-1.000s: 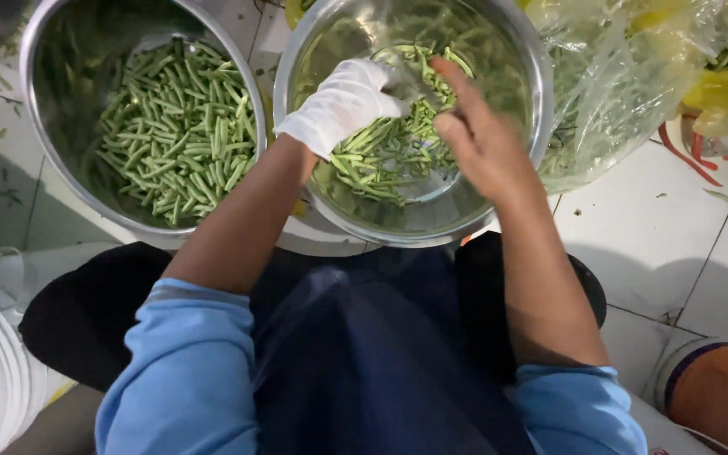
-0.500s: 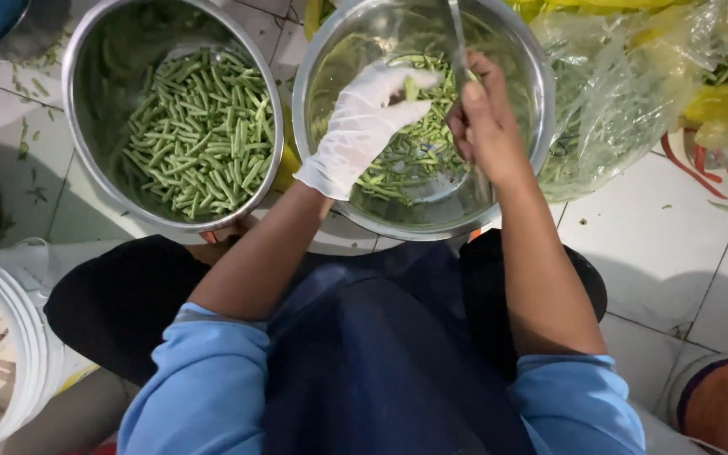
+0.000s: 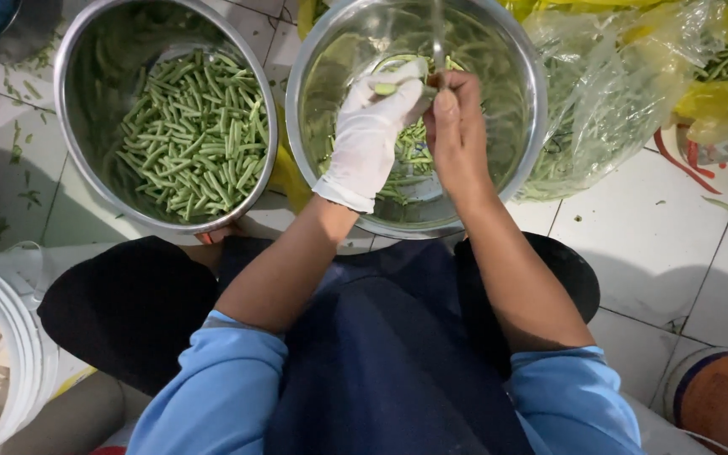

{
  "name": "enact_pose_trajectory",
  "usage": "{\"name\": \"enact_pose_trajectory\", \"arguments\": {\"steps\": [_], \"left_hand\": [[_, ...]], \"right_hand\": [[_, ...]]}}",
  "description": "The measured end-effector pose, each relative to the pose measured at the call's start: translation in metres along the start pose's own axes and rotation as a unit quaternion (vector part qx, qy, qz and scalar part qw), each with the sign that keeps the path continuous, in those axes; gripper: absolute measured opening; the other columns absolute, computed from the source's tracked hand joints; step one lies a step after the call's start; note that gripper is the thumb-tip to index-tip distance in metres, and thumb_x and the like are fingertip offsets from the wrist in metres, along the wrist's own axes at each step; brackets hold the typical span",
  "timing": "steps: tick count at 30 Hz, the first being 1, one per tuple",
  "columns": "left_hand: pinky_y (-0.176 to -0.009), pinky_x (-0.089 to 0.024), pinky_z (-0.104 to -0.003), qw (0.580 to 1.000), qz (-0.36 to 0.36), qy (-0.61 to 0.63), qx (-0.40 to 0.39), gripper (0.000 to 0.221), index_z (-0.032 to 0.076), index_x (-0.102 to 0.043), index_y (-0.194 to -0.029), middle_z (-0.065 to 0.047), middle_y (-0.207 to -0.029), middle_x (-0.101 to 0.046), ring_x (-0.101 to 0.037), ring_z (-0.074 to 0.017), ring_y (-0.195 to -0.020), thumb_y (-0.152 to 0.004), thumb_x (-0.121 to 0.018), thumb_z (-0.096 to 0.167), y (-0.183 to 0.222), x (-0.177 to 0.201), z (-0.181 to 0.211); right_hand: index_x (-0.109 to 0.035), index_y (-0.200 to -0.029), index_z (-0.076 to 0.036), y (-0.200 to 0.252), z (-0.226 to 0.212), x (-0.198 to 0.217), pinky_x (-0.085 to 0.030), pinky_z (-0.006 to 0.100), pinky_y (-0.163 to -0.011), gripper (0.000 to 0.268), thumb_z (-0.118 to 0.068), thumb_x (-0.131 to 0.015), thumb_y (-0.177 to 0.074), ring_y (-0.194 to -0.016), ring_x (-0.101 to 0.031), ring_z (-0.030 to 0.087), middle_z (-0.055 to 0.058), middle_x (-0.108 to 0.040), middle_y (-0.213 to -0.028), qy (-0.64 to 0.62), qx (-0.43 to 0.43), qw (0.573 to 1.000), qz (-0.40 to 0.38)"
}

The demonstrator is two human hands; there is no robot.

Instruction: Trimming and cutting green beans into smaller pieces using a knife.

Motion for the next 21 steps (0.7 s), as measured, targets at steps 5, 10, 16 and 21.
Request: {"name": "enact_pose_trajectory", "arguments": {"steps": [5,10,16,21], "left_hand": [[-0.082,-0.053,-0.024,0.981,-0.150,0.061,0.103,0.048,-0.003,-0.049,-0.145,0.006,-0.076,-0.051,-0.054,-0.0096,-0.077,-0.099,-0.059,-0.003,0.008,-0.008,0.026],[-0.089,-0.054,-0.029,0.978,-0.170,-0.001,0.125,0.052,0.004,-0.042,-0.152,-0.006,-0.119,-0.060,-0.055,-0.0116,-0.086,-0.102,-0.053,-0.005,0.022,-0.012,0.062],[-0.099,-0.038,-0.039,0.871,-0.071,-0.484,0.047,0.036,0.014,-0.051,-0.123,-0.008,-0.124,-0.042,-0.038,-0.0242,-0.115,-0.088,-0.058,0.013,0.044,0.063,0.151],[-0.092,-0.044,-0.056,0.579,0.102,-0.805,0.082,0.081,0.012,-0.021,-0.157,-0.031,-0.137,-0.041,-0.041,-0.0443,-0.121,-0.090,-0.066,0.011,0.018,0.113,0.148]], "right_hand": [[-0.053,-0.093,-0.015,-0.009,-0.008,0.014,-0.030,0.021,-0.036,0.055,-0.060,-0.021,-0.097,-0.042,-0.034,0.005,-0.007,-0.046,-0.059,-0.161,-0.243,0.956,-0.017],[-0.050,-0.109,-0.012,-0.013,-0.011,0.035,-0.029,0.017,-0.034,0.051,-0.057,-0.027,-0.101,-0.041,-0.033,0.003,-0.008,-0.045,-0.060,-0.186,-0.187,0.956,-0.127],[-0.027,-0.142,-0.015,-0.008,-0.044,0.065,-0.028,0.012,-0.032,0.055,-0.053,-0.033,-0.103,-0.041,-0.034,-0.001,-0.009,-0.049,-0.066,-0.085,-0.207,0.959,-0.175],[-0.032,-0.142,-0.013,-0.008,-0.057,0.083,-0.030,0.015,-0.036,0.058,-0.056,-0.033,-0.104,-0.043,-0.033,0.001,-0.008,-0.046,-0.069,-0.072,-0.148,0.979,-0.123]]}}
Point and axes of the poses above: each hand's wrist, its own y-axis away from the middle knuckle, its own x-axis out of the back of the hand, z = x × y, the point moved 1 cm from there along -y, towards the middle knuckle
